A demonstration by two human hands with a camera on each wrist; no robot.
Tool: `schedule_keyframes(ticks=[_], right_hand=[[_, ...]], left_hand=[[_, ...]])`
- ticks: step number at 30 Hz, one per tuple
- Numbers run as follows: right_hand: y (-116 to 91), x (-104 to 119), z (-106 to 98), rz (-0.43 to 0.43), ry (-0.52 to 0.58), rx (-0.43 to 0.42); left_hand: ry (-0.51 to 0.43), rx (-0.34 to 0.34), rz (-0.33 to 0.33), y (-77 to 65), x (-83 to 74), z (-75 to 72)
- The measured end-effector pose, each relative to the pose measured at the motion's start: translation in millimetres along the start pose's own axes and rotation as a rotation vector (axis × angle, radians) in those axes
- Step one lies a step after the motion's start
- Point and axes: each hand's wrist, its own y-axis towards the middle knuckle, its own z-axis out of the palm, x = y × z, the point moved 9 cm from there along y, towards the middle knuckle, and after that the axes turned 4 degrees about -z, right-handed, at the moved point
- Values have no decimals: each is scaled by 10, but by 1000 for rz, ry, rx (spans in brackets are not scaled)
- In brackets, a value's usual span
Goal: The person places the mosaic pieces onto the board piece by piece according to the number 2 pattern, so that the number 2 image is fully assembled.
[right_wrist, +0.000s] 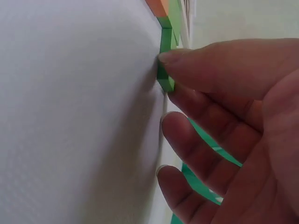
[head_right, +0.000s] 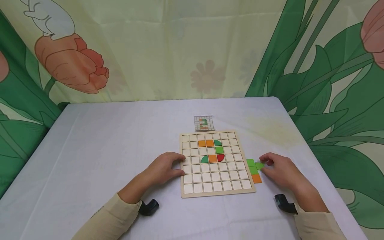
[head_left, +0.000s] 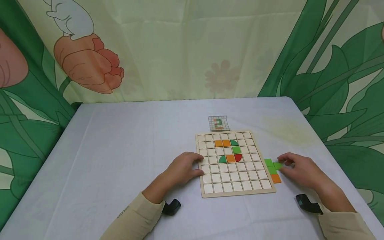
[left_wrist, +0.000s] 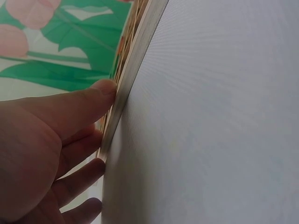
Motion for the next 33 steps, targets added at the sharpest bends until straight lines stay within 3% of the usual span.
schedule_keyframes(ticks=[10, 22, 33], right_hand=[[9, -72, -21, 42, -24, -28], [30, -65, -39, 15, -61, -70], [69, 88, -87, -6, -54, -83]], left_hand=[[0, -1, 4, 1, -1, 4], [4, -2, 0, -1, 0, 3], [-1, -6, -3, -6, -3, -2]])
